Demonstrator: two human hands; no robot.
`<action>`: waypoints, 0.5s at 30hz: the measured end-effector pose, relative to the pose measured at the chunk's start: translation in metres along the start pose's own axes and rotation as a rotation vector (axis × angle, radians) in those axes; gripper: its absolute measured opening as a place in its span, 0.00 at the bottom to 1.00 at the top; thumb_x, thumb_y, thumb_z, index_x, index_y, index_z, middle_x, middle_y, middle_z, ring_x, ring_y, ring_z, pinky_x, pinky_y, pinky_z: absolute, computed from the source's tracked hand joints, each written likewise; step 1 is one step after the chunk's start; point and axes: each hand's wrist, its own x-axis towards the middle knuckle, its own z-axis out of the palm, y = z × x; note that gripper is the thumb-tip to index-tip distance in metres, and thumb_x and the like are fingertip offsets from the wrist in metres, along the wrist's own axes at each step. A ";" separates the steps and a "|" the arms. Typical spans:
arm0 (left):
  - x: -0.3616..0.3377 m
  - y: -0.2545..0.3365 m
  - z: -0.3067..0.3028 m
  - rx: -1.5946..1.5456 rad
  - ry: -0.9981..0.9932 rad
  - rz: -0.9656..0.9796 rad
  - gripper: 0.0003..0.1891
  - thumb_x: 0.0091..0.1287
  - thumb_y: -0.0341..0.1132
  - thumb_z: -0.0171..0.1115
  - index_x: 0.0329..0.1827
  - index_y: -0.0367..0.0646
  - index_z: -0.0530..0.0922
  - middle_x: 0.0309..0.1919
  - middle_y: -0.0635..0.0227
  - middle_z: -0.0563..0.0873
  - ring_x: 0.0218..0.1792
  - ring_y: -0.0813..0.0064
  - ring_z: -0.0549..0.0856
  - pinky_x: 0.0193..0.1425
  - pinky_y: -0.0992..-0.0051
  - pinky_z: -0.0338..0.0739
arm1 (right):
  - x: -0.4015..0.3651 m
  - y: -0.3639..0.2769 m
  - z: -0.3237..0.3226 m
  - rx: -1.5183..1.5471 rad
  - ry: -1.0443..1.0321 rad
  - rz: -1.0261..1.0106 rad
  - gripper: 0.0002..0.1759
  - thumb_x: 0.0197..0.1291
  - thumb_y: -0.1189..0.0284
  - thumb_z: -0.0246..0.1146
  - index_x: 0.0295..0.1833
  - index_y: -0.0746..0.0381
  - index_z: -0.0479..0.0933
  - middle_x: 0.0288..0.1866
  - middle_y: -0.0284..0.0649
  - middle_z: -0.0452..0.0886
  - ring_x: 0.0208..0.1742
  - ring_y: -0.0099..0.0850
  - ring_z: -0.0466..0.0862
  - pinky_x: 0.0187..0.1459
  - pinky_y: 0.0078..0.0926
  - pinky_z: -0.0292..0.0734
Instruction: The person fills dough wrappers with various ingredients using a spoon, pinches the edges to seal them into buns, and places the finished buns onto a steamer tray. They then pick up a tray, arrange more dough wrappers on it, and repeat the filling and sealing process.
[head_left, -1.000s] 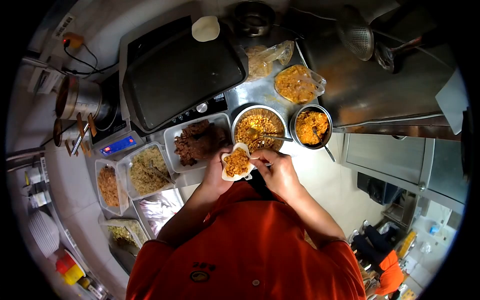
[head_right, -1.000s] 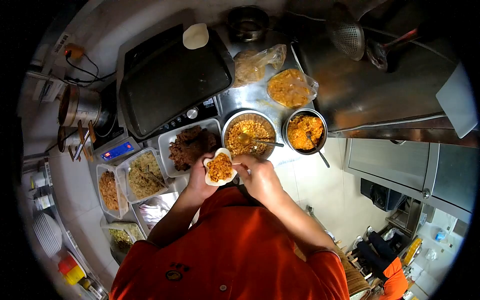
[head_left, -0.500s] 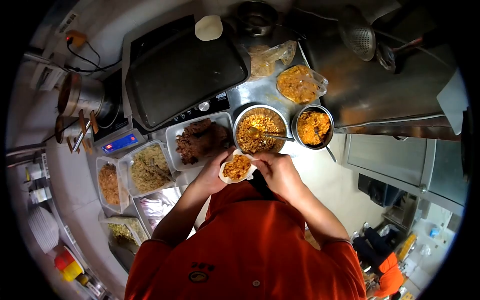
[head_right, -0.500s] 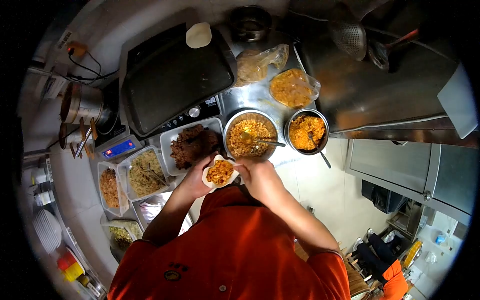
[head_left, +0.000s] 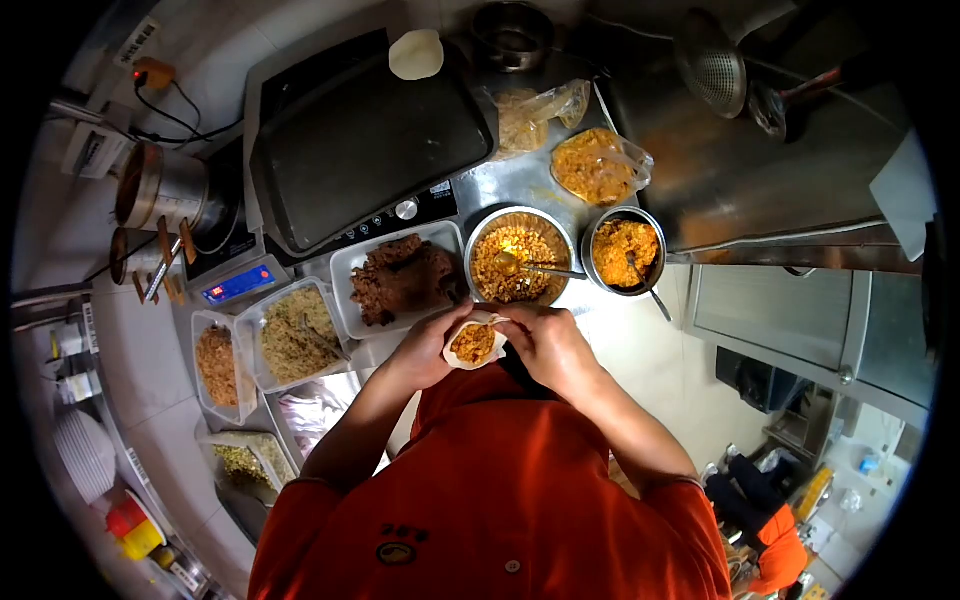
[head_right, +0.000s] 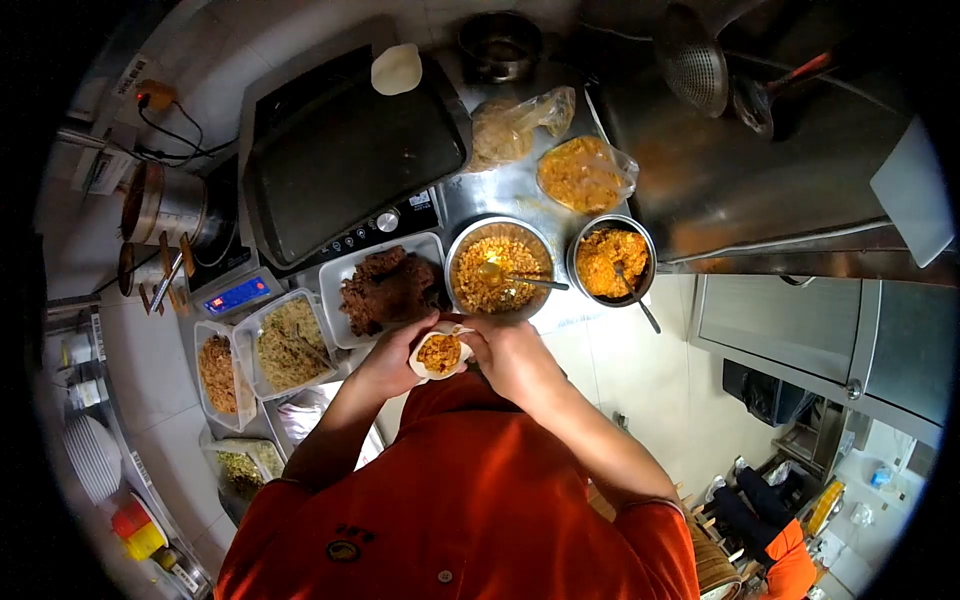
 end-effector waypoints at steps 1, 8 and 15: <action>0.000 0.001 -0.007 0.001 0.001 0.004 0.22 0.83 0.48 0.50 0.63 0.37 0.77 0.55 0.59 0.87 0.54 0.63 0.89 0.61 0.61 0.85 | -0.002 0.002 0.000 0.001 -0.001 -0.005 0.06 0.64 0.78 0.69 0.46 0.66 0.84 0.39 0.55 0.87 0.40 0.56 0.88 0.39 0.45 0.83; -0.008 -0.002 0.016 0.080 -0.023 0.094 0.16 0.82 0.44 0.51 0.59 0.44 0.80 0.52 0.64 0.87 0.54 0.68 0.87 0.58 0.61 0.86 | -0.003 0.003 0.004 -0.058 -0.037 -0.009 0.12 0.63 0.79 0.69 0.52 0.65 0.84 0.38 0.57 0.86 0.41 0.56 0.87 0.40 0.47 0.83; 0.004 -0.010 -0.008 0.050 -0.026 0.105 0.19 0.83 0.46 0.50 0.61 0.41 0.80 0.53 0.67 0.87 0.55 0.74 0.86 0.60 0.67 0.84 | -0.004 -0.009 0.008 -0.069 -0.064 -0.030 0.12 0.63 0.79 0.69 0.52 0.65 0.84 0.42 0.57 0.86 0.43 0.57 0.87 0.41 0.46 0.83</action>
